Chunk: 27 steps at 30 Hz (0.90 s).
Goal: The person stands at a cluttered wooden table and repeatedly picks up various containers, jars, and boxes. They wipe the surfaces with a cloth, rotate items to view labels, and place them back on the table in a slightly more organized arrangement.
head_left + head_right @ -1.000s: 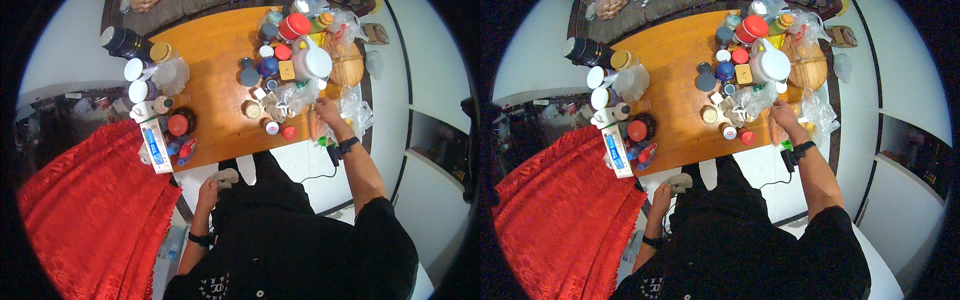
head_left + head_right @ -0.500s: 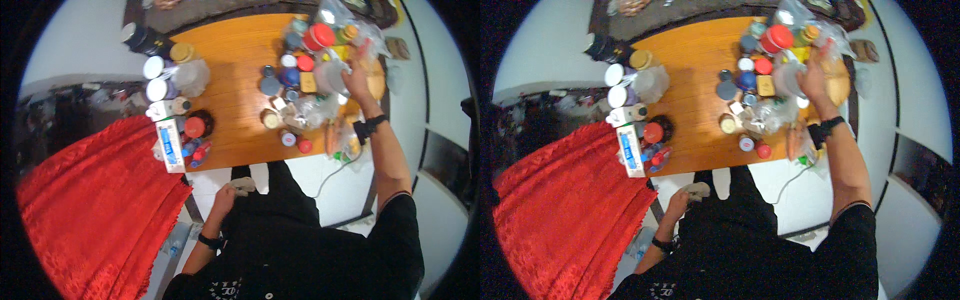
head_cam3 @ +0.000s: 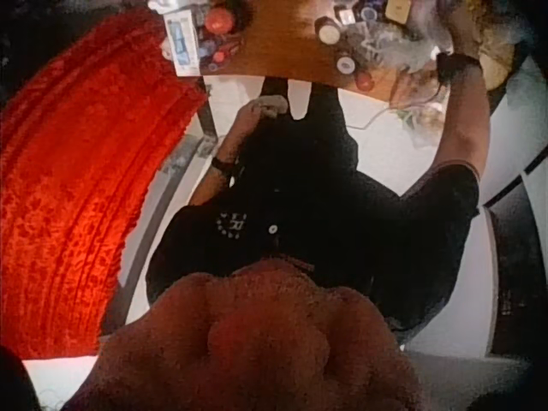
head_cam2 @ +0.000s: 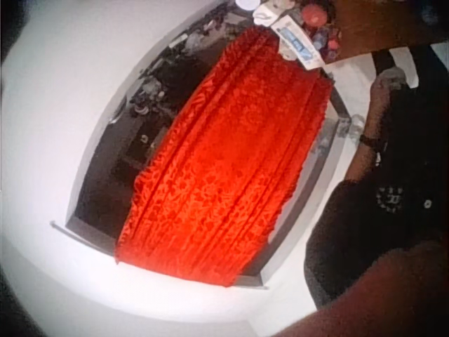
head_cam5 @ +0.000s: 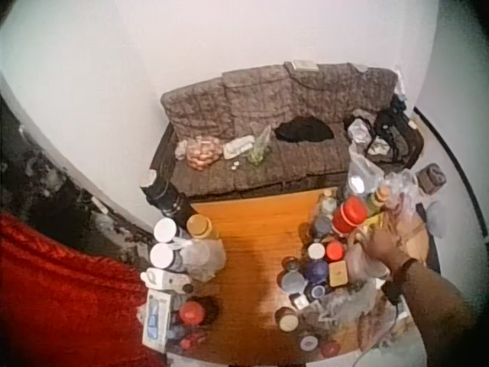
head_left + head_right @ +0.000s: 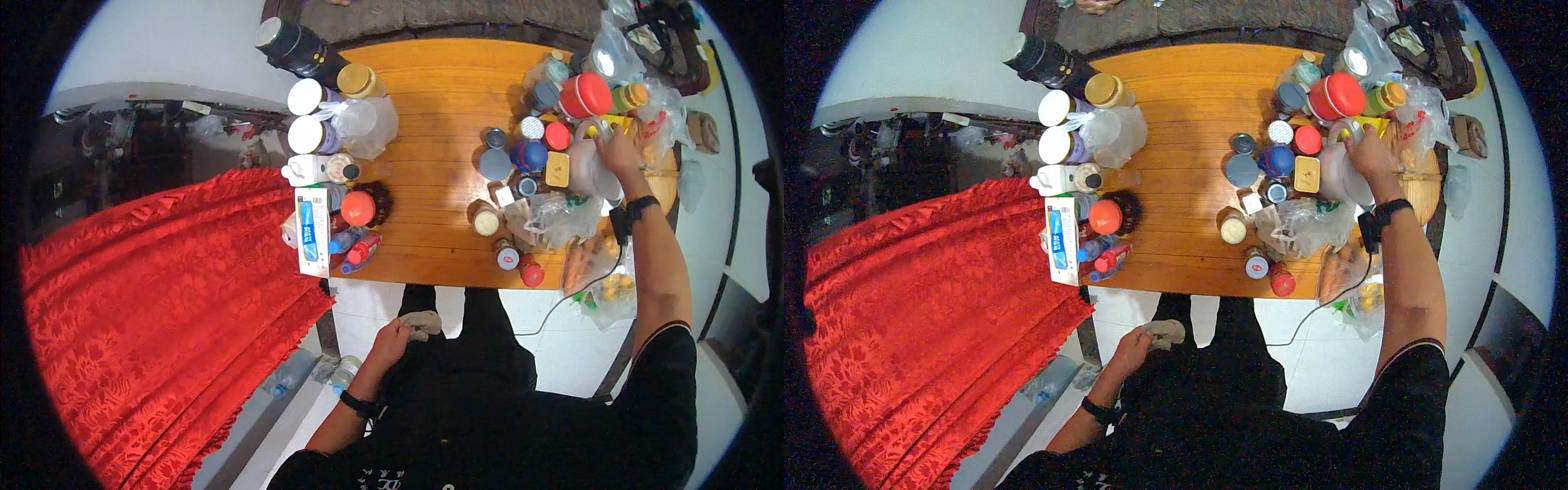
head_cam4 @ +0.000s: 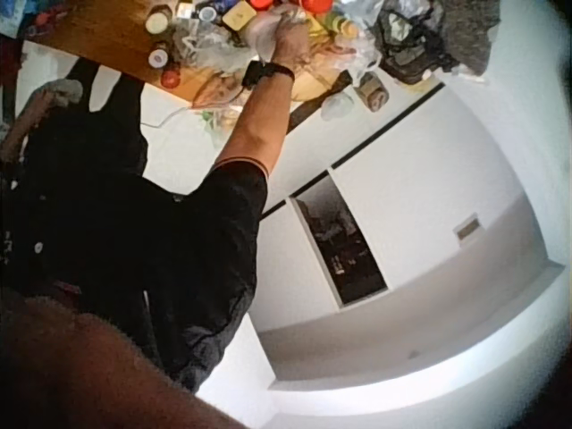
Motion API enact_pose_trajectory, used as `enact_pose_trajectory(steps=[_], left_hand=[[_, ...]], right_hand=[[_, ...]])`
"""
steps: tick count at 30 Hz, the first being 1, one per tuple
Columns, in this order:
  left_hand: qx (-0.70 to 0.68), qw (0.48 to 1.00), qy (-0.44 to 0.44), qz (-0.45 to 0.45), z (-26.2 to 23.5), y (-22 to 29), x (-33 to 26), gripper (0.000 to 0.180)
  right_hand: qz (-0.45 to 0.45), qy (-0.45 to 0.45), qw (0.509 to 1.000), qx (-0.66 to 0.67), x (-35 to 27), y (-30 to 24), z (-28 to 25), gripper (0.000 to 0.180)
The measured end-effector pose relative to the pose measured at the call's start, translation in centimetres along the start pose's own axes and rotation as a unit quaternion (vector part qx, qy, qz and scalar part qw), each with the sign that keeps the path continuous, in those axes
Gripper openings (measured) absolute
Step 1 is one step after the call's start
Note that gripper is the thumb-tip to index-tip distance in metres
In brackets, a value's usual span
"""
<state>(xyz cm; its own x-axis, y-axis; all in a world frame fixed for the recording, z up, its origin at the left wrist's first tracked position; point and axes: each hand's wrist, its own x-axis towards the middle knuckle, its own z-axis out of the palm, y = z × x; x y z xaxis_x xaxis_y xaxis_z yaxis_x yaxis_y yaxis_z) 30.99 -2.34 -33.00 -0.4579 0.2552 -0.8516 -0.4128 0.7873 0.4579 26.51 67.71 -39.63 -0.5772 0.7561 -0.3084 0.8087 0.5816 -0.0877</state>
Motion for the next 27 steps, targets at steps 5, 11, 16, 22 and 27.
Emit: enact_pose_trajectory(steps=[5, 11, 16, 22, 27], left_hand=[[-0.025, 0.999, 0.003, -0.023, 1.6, -0.9, 0.2, 0.042], [-0.077, 0.996, -0.02, 0.031, 2.9, 1.2, -0.2, 0.04], [-0.081, 0.996, -0.023, 0.04, 3.4, 4.8, -2.2, 0.037], [-0.078, 0.997, 0.011, 0.004, 2.2, 6.3, -4.5, 0.039], [-0.045, 0.996, 0.053, -0.058, 3.1, 2.9, -5.7, 0.04]], right_hand=[[-0.038, -0.002, 0.994, -0.102, -0.2, -0.3, 0.2, 0.065], [-0.035, 0.069, 0.996, -0.051, -2.3, 0.8, -1.1, 0.068], [-0.07, 0.053, 0.994, -0.07, -3.1, 2.5, -3.4, 0.072], [-0.051, -0.012, 0.997, 0.062, 0.9, 0.2, -1.7, 0.069], [-0.046, -0.05, 0.997, 0.043, 4.1, -0.6, 1.2, 0.057]])
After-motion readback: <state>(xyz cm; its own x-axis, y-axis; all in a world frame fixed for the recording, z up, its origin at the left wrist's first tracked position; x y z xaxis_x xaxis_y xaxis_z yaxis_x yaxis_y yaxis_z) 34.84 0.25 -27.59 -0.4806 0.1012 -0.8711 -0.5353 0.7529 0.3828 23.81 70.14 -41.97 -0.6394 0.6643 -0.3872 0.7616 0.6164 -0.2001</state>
